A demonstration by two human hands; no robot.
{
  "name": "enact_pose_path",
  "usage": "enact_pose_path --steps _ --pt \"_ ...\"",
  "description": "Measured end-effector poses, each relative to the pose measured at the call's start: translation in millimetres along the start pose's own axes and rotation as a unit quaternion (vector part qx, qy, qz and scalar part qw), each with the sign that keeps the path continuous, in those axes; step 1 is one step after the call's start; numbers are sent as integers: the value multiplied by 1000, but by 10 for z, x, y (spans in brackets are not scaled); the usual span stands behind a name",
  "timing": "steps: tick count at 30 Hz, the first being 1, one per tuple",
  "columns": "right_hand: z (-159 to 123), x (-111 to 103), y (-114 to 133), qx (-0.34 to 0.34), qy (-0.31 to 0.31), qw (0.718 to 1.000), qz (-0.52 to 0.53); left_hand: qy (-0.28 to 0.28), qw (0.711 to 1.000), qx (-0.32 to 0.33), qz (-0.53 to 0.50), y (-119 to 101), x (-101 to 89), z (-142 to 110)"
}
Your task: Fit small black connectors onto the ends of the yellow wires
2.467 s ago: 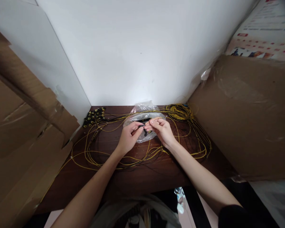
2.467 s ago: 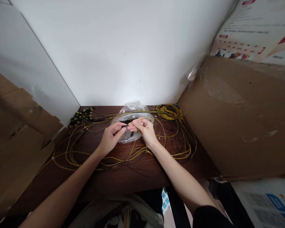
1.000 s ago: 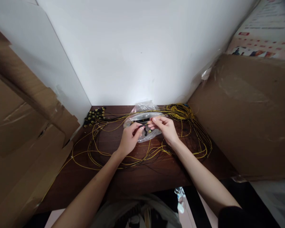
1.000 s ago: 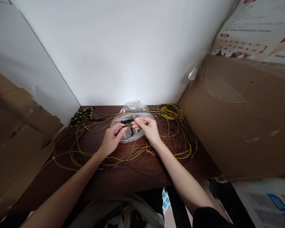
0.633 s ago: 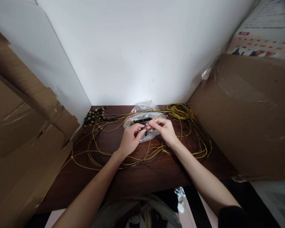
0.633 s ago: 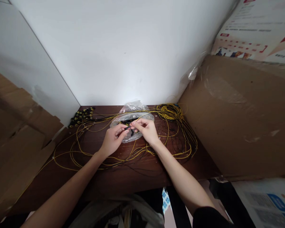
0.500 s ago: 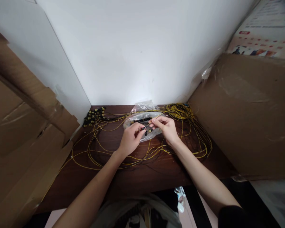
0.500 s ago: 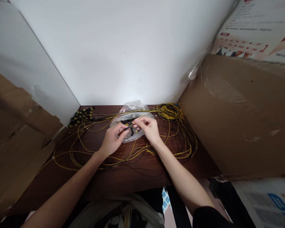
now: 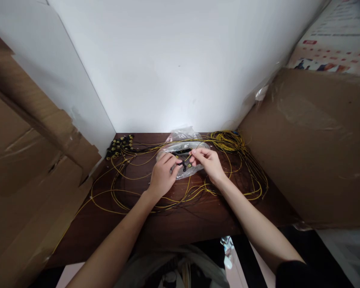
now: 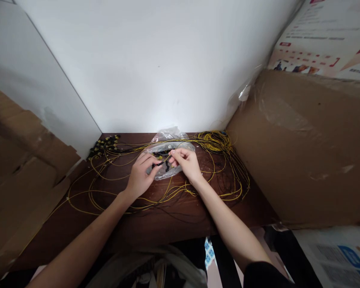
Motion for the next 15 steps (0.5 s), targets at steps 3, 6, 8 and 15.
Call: enact_pose_path --steps 3,6,8,15 --pt "-3 -20 5 1 -10 1000 5 10 1000 4 7 -16 7 2" --pt "-3 -48 10 -7 -26 1000 10 11 1000 8 6 -32 4 8" --pt "1 -62 7 -9 -30 999 12 9 1000 10 7 -41 3 11" --pt "13 -83 -14 5 -26 1000 9 4 999 27 22 -79 1 0"
Point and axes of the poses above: each hand's wrist, its own z-axis towards the middle knuckle, its own x-axis out of the palm, y = z × x, the point moved 8 cm from there along z, towards the middle knuckle, and after that the axes turned 9 degrees about -z, right-handed, at the moved point
